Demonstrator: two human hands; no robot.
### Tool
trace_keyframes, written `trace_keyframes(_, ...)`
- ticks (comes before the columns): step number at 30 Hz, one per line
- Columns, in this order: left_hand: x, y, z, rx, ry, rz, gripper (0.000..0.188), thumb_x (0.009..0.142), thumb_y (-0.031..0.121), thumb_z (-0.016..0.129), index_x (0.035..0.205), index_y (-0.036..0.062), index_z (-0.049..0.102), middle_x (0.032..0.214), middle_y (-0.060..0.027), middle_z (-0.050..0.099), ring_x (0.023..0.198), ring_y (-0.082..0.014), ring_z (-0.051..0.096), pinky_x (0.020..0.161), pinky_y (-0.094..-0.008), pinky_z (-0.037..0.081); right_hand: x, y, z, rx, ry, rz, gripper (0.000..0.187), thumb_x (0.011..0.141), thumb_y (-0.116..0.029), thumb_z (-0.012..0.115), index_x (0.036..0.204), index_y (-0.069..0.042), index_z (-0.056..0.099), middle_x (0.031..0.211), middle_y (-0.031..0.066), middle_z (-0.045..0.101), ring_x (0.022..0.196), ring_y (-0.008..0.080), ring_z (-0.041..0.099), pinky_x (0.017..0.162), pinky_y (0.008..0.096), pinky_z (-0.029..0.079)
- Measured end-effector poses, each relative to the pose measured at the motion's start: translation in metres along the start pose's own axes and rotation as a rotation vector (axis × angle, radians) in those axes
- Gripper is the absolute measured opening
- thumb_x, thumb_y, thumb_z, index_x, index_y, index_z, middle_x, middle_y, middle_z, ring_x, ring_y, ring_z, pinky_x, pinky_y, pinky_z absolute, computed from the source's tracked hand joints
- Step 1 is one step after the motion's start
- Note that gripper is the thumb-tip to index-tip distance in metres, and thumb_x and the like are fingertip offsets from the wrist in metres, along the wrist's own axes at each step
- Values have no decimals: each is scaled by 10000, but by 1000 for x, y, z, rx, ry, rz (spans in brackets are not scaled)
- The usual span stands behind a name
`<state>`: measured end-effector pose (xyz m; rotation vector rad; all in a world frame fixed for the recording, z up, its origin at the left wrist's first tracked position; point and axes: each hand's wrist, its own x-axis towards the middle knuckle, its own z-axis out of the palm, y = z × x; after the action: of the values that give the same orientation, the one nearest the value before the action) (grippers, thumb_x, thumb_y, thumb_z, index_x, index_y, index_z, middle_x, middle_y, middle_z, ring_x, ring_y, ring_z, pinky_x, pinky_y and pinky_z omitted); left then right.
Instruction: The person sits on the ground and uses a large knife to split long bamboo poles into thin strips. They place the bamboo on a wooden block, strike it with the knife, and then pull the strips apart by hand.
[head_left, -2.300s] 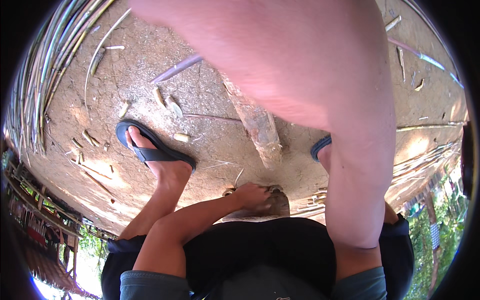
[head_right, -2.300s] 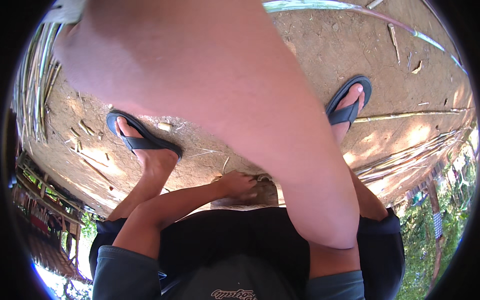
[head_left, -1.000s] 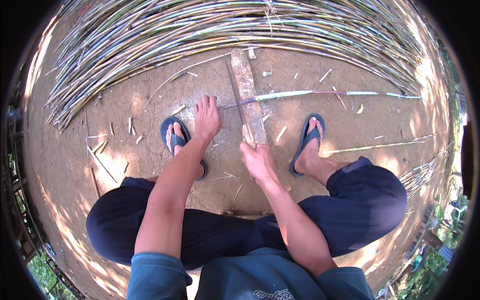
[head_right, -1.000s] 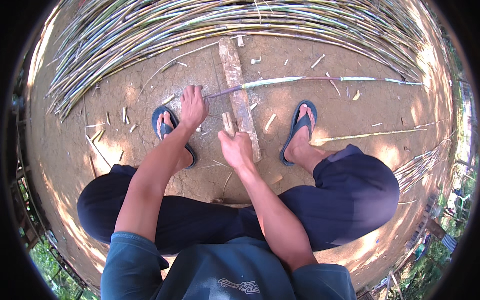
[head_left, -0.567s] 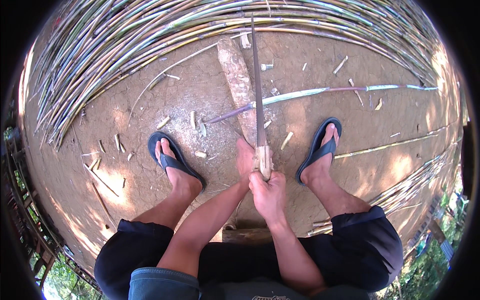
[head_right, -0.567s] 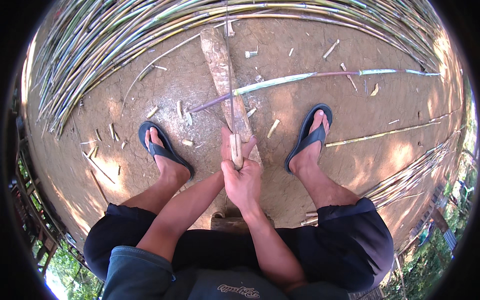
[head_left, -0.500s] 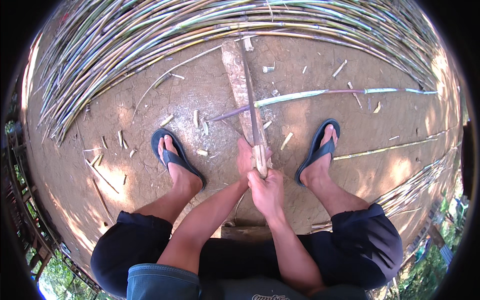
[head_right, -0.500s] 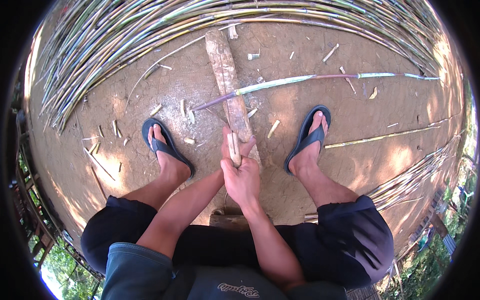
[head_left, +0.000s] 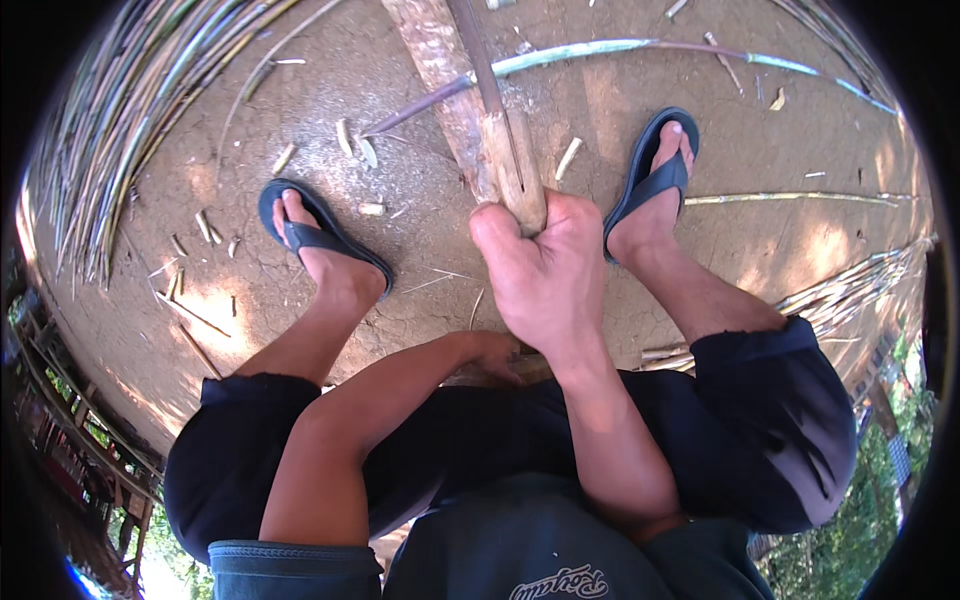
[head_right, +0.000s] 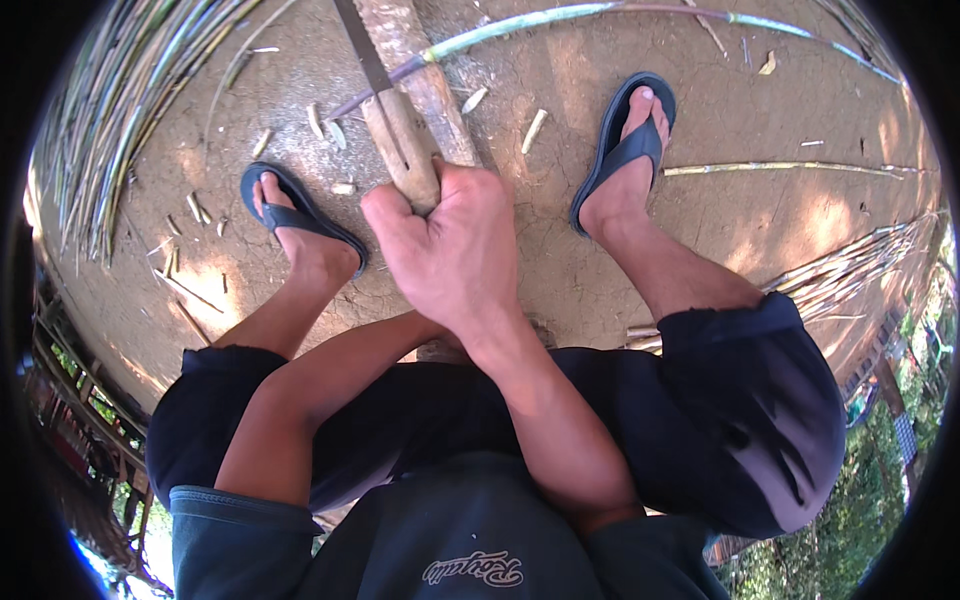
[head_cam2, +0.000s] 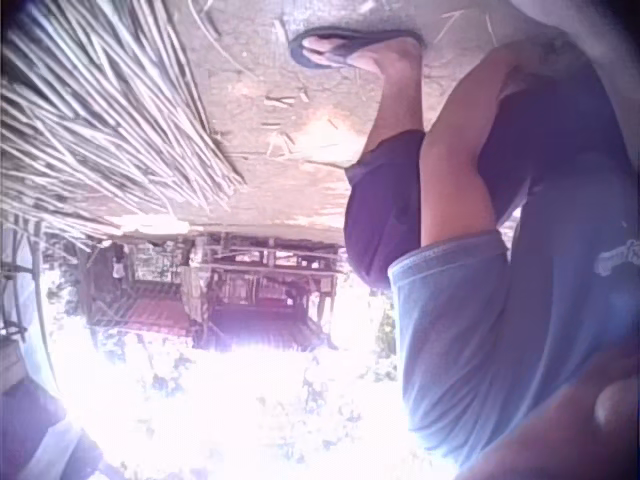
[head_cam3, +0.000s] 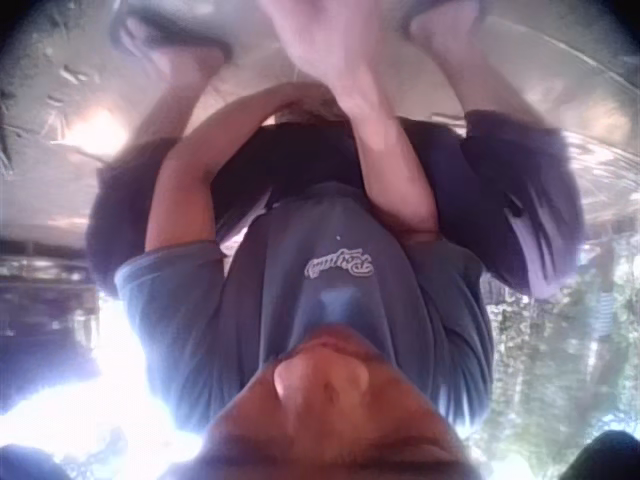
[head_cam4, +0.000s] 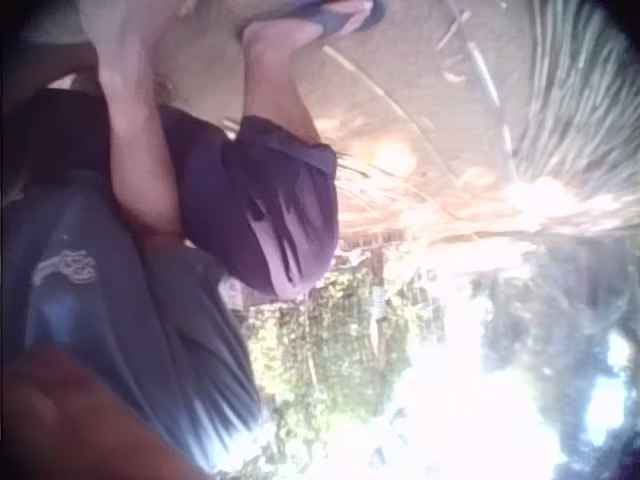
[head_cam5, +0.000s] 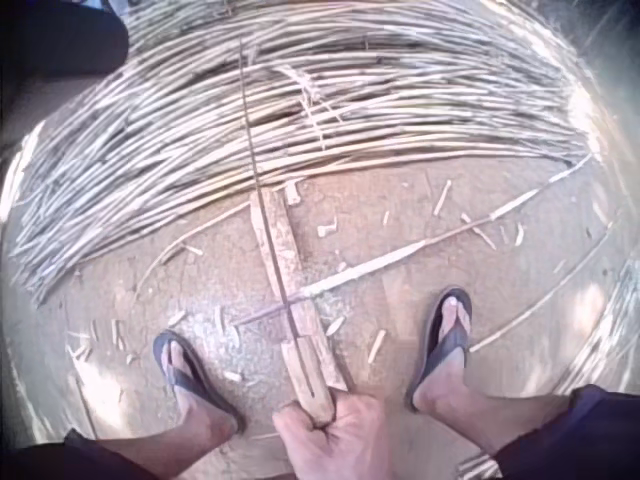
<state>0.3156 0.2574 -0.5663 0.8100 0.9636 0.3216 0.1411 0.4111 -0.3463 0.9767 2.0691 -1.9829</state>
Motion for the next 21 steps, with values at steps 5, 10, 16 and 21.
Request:
trace_keyframes(5, 10, 2, 6, -89, 25, 13, 938, 630, 514, 784, 1297, -28, 409, 1147, -268, 600, 1085, -402, 580, 952, -437, 464, 29, 49, 1, 85, 27, 181, 207, 796, -53, 571, 596, -6, 540, 495, -52, 426, 484, 18, 383, 425, 267, 279)
trace_keyframes(10, 3, 3, 16, -88, 29, -26, 1123, 560, 533, 837, 1369, -56, 327, 1167, -293, 587, 1111, -414, 569, 973, -428, 462, 54, 57, -12, 70, 50, 325, 237, 813, -49, 575, 585, 1, 532, 504, -65, 408, 492, 7, 352, 427, 253, 262)
trace_keyframes(16, -22, 9, -10, -52, 30, -62, 984, 570, 488, 823, 1312, -18, 421, 1176, -273, 577, 1092, -402, 572, 960, -435, 465, 47, 34, -1, 90, -2, 232, 227, 816, -56, 589, 602, -1, 536, 503, -49, 432, 488, 20, 379, 430, 257, 287)
trace_keyframes(21, -34, 0, -29, 20, 223, -63, 738, 642, 343, 762, 1232, -1, 483, 1110, -245, 585, 1028, -377, 582, 925, -445, 470, 23, 26, 3, -69, -163, 81, 224, 782, -79, 594, 594, 15, 514, 467, 38, 417, 455, 76, 399, 436, 310, 327)
